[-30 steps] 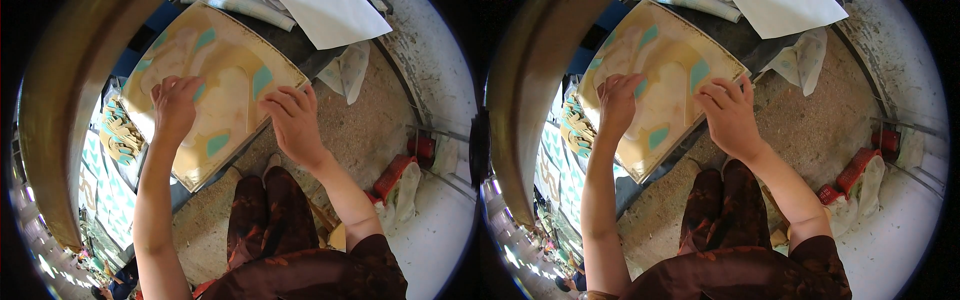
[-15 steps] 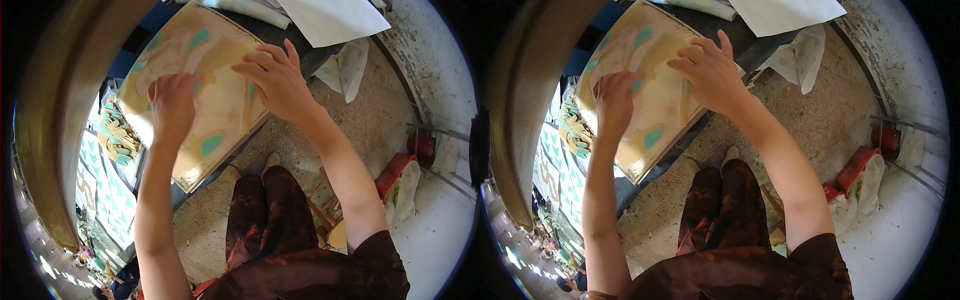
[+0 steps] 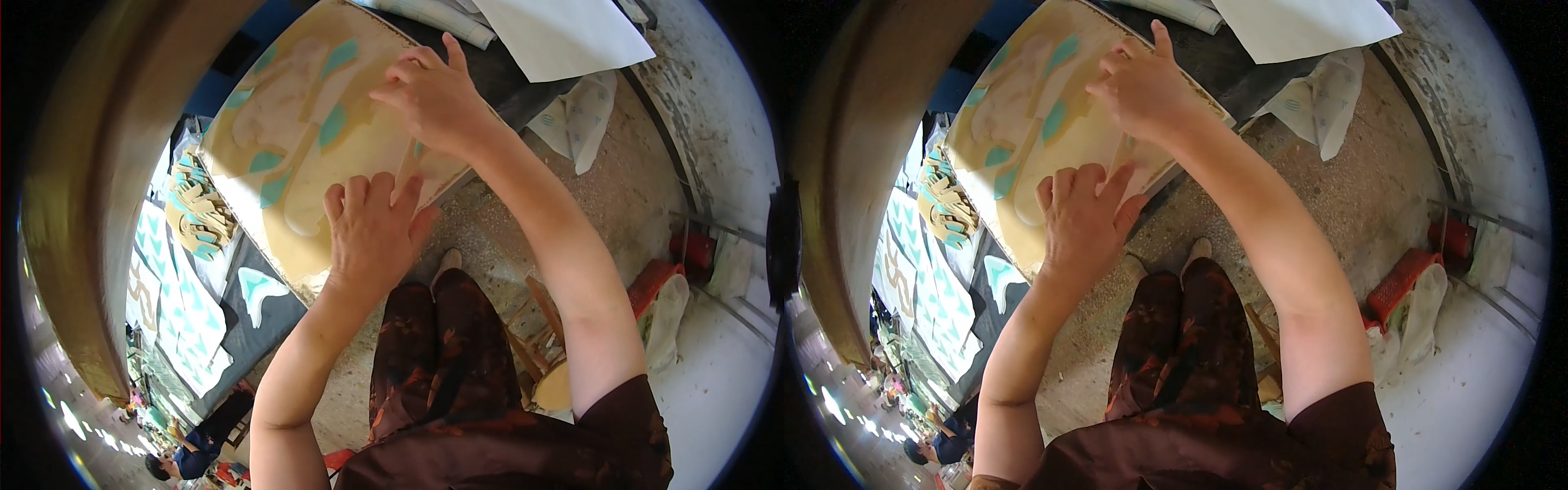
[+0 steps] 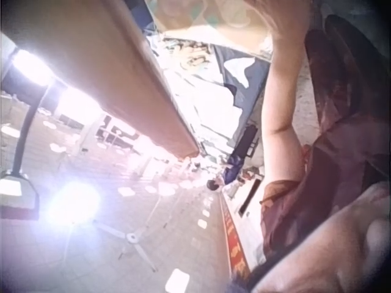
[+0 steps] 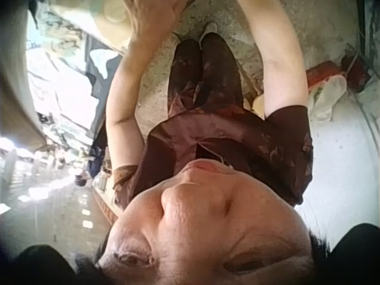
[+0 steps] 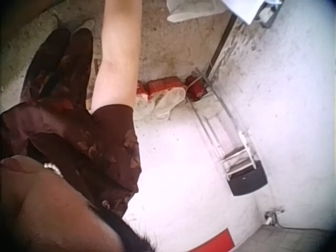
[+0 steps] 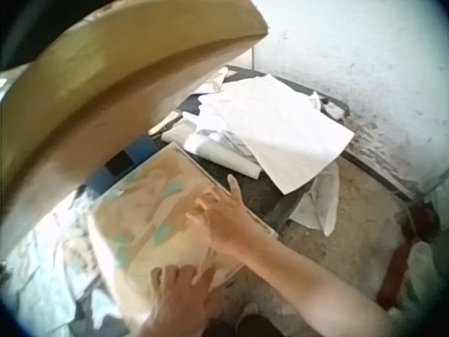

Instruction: Peeling material layers and applying them to shoe components followed by heat pressing.

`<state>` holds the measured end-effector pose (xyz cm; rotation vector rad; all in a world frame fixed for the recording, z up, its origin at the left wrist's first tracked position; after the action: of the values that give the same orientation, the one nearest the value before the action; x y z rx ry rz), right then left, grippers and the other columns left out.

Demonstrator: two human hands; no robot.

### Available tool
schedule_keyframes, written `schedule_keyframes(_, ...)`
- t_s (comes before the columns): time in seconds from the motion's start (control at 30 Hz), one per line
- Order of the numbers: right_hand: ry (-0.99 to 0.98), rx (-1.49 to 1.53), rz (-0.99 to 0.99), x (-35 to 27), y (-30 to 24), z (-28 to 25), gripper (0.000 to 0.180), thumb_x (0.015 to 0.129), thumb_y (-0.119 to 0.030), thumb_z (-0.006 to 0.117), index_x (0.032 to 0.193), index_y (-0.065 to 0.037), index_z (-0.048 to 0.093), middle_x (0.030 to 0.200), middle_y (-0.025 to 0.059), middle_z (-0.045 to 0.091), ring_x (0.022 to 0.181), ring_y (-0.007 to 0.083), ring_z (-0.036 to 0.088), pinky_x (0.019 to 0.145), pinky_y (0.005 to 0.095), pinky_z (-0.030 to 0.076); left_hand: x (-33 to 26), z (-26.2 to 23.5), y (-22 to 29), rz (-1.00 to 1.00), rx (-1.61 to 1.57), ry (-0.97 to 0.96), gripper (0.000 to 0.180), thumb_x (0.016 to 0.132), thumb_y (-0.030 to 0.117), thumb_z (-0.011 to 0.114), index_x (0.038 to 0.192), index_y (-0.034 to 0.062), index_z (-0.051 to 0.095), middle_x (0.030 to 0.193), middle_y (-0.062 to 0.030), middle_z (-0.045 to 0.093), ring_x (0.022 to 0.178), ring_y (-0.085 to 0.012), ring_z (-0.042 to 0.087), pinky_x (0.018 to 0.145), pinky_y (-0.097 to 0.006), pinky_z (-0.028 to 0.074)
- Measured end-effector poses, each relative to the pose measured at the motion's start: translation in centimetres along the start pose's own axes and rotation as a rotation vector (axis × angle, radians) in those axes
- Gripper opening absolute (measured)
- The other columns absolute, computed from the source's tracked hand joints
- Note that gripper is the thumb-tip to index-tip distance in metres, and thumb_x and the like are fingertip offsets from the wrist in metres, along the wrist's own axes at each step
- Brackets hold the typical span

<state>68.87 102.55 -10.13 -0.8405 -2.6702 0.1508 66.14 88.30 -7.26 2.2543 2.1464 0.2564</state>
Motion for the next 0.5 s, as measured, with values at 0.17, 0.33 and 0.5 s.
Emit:
schedule_keyframes(0.17, -0.026, -0.018, 0.022, 0.1, 0.2, 0.1, 0.034, 0.086, -0.009, 0.054, 0.113, -0.022, 0.069, 0.114, -0.0001, 0.06, 0.123, 0.0211, 0.046, 0.112, 0.0619, 0.02, 0.3, -0.3, -1.4, -0.03, -0.004, 0.033, 0.032, 0.084, 0.03, 0.068, 0.111, 0.0129, 0.068, 0.097, -0.0052, 0.055, 0.096, -0.0253, 0.049, 0.088, -0.044, 0.035)
schedule_keyframes(0.33, 0.09, 0.033, 0.049, 0.2, 1.1, -0.2, 0.029, 0.091, -0.011, 0.053, 0.113, -0.021, 0.068, 0.112, 0.0014, 0.063, 0.118, 0.0231, 0.05, 0.109, 0.0586, 0.025, -0.2, -1.3, -2.4, -0.021, -0.002, 0.096, 0.027, 0.079, 0.029, 0.072, 0.101, 0.0128, 0.068, 0.094, -0.0029, 0.057, 0.094, -0.0244, 0.05, 0.085, -0.043, 0.036)
schedule_keyframes(0.5, 0.117, 0.385, 0.182, -0.7, 5.0, -1.3, 0.027, 0.091, -0.012, 0.052, 0.112, -0.021, 0.067, 0.113, 0.0016, 0.065, 0.118, 0.0241, 0.052, 0.109, 0.059, 0.025, -0.7, -2.6, -3.4, -0.051, -0.003, 0.142, 0.022, 0.08, 0.024, 0.071, 0.1, 0.0146, 0.069, 0.097, -0.002, 0.059, 0.097, -0.0246, 0.051, 0.087, -0.043, 0.037)
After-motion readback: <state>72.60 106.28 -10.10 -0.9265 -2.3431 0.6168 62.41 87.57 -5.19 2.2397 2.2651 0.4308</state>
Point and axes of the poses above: each hand's wrist, its own x-axis towards the middle knuckle, its own z-axis out of the palm, y = z × x, the point moved 7 cm from there along x, towards the middle knuckle
